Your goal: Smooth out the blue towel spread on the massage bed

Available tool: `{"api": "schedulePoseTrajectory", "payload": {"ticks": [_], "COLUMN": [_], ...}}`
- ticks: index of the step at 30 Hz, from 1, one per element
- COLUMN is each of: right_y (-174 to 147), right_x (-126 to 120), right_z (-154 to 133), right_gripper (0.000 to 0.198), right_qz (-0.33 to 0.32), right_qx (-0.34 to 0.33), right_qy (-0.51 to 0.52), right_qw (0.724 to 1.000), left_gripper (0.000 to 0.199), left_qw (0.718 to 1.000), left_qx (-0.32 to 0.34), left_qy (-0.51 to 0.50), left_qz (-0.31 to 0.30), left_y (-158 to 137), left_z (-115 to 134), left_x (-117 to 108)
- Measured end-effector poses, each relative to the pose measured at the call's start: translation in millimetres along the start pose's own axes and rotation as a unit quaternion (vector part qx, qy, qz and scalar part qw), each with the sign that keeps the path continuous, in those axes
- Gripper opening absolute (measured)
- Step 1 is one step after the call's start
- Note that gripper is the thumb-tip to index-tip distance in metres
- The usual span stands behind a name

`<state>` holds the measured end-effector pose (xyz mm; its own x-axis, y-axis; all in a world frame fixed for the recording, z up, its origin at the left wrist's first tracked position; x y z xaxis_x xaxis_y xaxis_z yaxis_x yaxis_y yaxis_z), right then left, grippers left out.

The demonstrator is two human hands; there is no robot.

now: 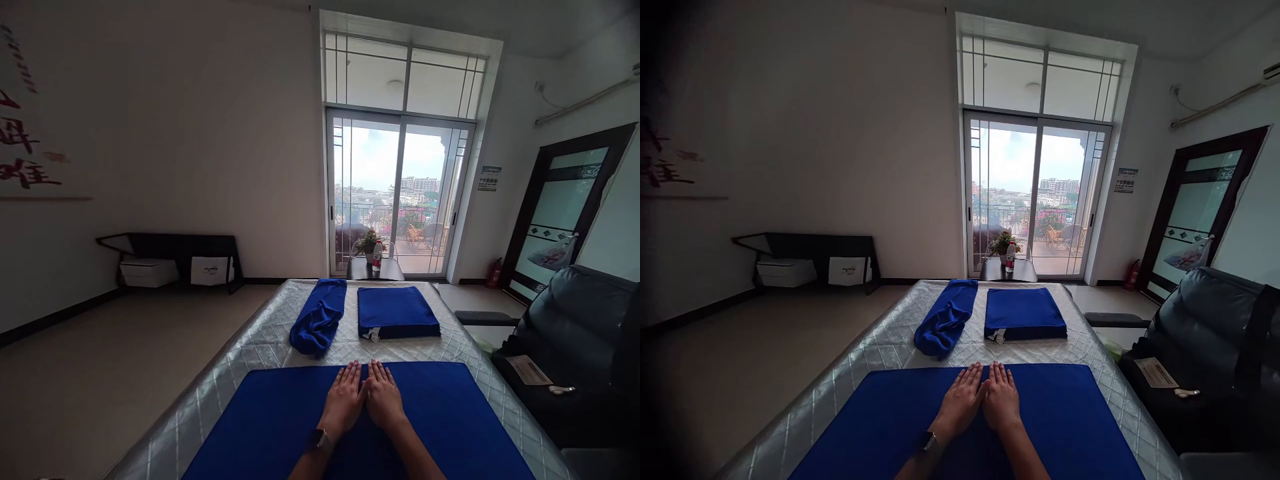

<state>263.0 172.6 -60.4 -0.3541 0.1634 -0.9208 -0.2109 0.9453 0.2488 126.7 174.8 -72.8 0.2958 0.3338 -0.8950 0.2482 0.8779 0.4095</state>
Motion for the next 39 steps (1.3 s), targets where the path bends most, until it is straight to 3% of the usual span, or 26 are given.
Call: {"api": "schedulePoseTrajectory", "payload": {"ticks": [18,39], "right_y": [0,0], "right_x": [-1,-4], "right_z": [1,2], "right_gripper": [0.062,0.062], "right_qz": [0.021,0.018], "right_qx": [0.01,0.023], "right_qy": [0.0,-0.002], "right_qw": [1.0,1.0], "left_gripper": [0.057,0.052], "left_qw": [0.998,0.999], "left_qx": [0.017,0.016], "left_qy": [0.033,0.036], "left_qz": [0.05,0.023], "left_y": [-1,0], "left_z": [-13,-16], "left_x": [16,8]}}
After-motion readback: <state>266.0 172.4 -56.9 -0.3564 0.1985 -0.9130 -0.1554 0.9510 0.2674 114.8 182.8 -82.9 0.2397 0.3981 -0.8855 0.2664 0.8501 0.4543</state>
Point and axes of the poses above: each hand's wrist, its own y-axis towards the middle knuckle, its own x-axis out of the palm, z = x × y, the point moved 1 cm from there along y, towards the middle knuckle, and after that the axes turned 10 degrees about z, right-handed, at the moved point
